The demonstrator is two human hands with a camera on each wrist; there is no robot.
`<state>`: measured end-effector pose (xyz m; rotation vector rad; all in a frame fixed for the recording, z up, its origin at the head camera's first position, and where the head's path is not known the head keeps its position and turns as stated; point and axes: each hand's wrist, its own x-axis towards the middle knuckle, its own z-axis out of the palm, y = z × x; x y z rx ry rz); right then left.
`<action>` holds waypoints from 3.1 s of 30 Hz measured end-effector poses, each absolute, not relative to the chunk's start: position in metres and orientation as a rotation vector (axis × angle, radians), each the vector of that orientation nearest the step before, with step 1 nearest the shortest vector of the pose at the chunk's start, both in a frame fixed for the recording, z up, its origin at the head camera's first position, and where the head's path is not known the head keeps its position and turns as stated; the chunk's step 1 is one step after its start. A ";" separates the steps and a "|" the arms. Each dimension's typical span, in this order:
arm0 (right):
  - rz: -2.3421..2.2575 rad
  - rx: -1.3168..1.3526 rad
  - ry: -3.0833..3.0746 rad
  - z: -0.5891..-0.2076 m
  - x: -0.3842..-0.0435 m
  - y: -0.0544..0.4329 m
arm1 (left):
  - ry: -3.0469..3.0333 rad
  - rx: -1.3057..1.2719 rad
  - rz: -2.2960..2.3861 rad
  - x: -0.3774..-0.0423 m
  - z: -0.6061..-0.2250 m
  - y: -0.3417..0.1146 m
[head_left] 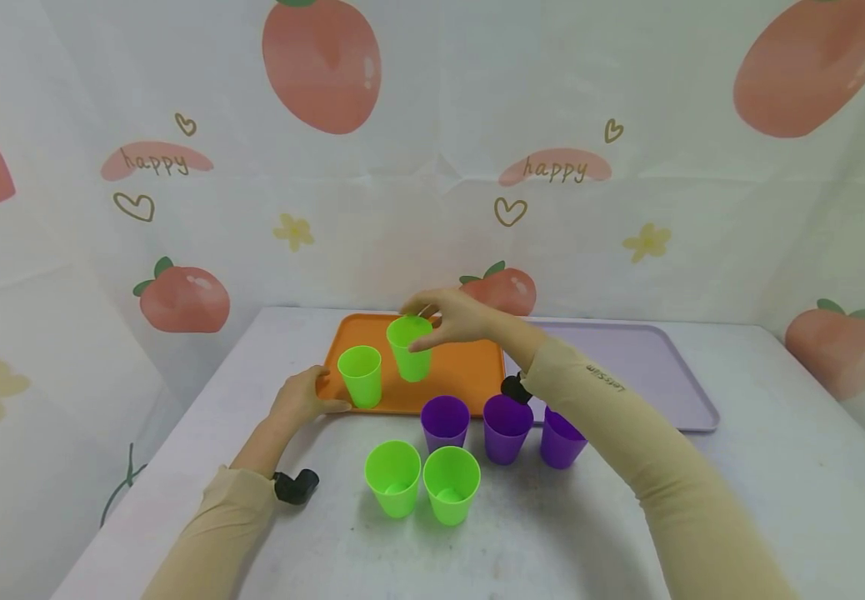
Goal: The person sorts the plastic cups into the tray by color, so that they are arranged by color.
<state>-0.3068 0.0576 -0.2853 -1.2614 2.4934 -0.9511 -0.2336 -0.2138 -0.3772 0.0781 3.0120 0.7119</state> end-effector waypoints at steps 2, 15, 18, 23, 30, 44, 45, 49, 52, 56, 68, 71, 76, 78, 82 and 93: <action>-0.931 -1.270 2.491 -0.286 -0.308 0.055 | 3.014 0.080 0.713 -0.234 -0.377 -0.214; -0.839 -1.225 2.442 -0.291 -0.312 0.043 | 3.012 0.074 0.713 -0.236 -0.379 -0.214; -0.785 -1.226 2.435 -0.292 -0.312 0.042 | 3.011 0.071 0.717 -0.236 -0.379 -0.214; -0.694 -1.241 2.399 -0.292 -0.312 0.040 | 3.008 0.068 0.724 -0.236 -0.379 -0.213; -0.628 -1.235 2.343 -0.292 -0.311 0.037 | 3.007 0.063 0.719 -0.235 -0.377 -0.213; -0.563 -1.145 2.313 -0.295 -0.309 0.031 | 3.009 0.066 0.716 -0.234 -0.378 -0.214; -0.560 -1.143 2.313 -0.295 -0.310 0.031 | 3.007 0.064 0.718 -0.235 -0.378 -0.213; -0.553 -1.135 2.312 -0.295 -0.310 0.031 | 3.005 0.065 0.723 -0.236 -0.378 -0.214; -0.552 -1.134 2.308 -0.294 -0.309 0.031 | 3.003 0.065 0.734 -0.236 -0.379 -0.214; -0.572 -1.143 2.298 -0.291 -0.308 0.033 | 3.002 0.065 0.738 -0.236 -0.379 -0.214; -0.684 -1.258 2.426 -0.269 -0.293 0.047 | 3.008 0.068 0.736 -0.235 -0.378 -0.214; -0.793 -1.288 2.428 -0.265 -0.288 0.054 | 3.006 0.069 0.741 -0.235 -0.377 -0.214; -0.899 -1.335 2.436 -0.261 -0.277 0.065 | 3.005 0.080 0.733 -0.235 -0.377 -0.213; -0.909 -1.330 2.445 -0.261 -0.270 0.071 | 3.000 0.074 0.731 -0.235 -0.377 -0.213; -0.940 -1.318 2.444 -0.262 -0.257 0.083 | 2.981 0.051 0.737 -0.236 -0.377 -0.213; -1.038 -1.281 2.421 -0.277 -0.223 0.113 | 2.997 0.063 0.729 -0.236 -0.377 -0.214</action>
